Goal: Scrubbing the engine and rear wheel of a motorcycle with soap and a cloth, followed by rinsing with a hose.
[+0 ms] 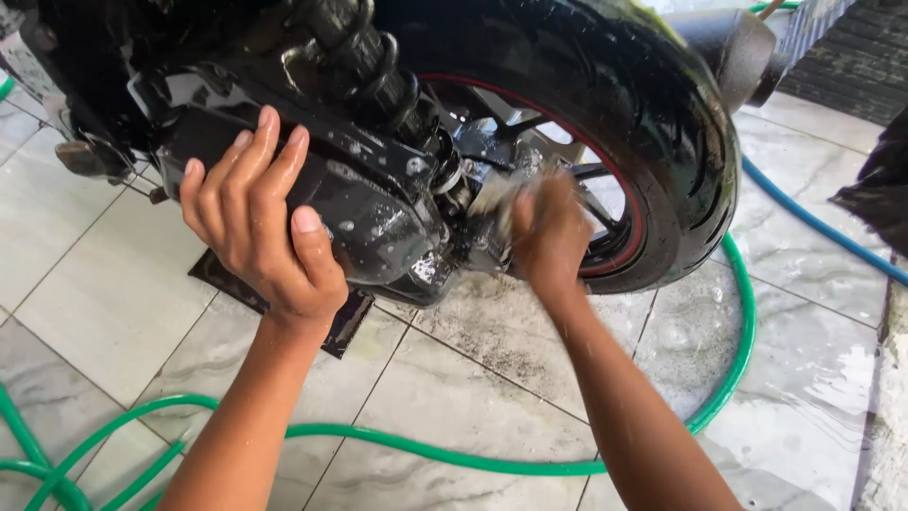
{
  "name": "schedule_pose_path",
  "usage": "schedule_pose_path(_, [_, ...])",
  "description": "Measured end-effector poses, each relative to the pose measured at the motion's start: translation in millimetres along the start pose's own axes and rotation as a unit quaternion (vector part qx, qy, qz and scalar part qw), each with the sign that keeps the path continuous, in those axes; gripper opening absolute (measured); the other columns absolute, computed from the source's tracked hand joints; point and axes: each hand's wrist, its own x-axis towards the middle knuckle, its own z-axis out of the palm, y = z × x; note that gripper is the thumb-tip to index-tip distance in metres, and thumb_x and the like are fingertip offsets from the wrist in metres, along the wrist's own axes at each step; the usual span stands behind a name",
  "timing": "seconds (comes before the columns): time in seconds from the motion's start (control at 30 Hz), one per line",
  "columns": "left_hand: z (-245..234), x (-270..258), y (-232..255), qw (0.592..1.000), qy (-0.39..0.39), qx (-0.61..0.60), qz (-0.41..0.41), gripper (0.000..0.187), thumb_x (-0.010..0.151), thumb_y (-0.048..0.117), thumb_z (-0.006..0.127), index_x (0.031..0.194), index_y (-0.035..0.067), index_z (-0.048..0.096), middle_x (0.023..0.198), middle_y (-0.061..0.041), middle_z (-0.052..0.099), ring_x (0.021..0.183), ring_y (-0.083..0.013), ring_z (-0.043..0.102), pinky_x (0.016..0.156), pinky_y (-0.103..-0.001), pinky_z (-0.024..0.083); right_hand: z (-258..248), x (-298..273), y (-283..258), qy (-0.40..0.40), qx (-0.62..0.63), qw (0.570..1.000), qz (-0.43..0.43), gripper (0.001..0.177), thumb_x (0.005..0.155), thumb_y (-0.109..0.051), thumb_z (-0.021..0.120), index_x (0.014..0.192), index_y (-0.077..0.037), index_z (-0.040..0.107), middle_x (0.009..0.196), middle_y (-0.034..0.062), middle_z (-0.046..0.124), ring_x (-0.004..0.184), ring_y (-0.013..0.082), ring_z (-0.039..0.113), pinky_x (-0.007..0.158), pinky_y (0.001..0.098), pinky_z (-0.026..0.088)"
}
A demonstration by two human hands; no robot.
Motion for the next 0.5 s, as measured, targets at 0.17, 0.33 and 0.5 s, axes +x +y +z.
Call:
schedule_pose_path(0.17, [-6.9,1.6,6.3,1.0,-0.015,-0.007,-0.001,0.062,0.111,0.032,0.026,0.124,-0.006,0.074,0.133,-0.025,0.069,0.122,-0.0397,0.065,0.12,-0.046,0.024,-27.6,-0.8,-43.0,0.024,0.144,0.987,0.061,0.018,0.102,-0.006,0.051,0.119,-0.003,0.057,0.121,0.0165,0.054,0.111,0.033,0.051,0.089,0.0451,0.048])
schedule_pose_path(0.33, [-4.4,3.9,2.1,1.0,-0.002,-0.005,0.005,0.063,0.111,0.031,0.026,0.119,-0.007,0.076,0.13,-0.024,0.071,0.12,-0.0398,0.065,0.119,-0.047,0.026,-18.8,21.5,-1.8,-0.062,0.099,0.993,0.006,0.023,0.102,-0.013,0.052,0.12,-0.006,0.064,0.117,0.0145,0.059,0.111,0.0321,0.052,0.084,0.0431,0.05])
schedule_pose_path(0.5, [-3.1,-1.2,-1.0,1.0,-0.001,-0.007,0.012,0.062,0.11,0.03,0.027,0.117,-0.007,0.076,0.127,-0.026,0.072,0.118,-0.0403,0.065,0.118,-0.046,0.026,-22.6,54.4,-30.0,-0.122,0.076,0.983,0.113,0.025,0.087,-0.031,0.055,0.093,-0.017,0.075,0.096,0.0143,0.06,0.105,0.0358,0.053,0.089,0.0483,0.041])
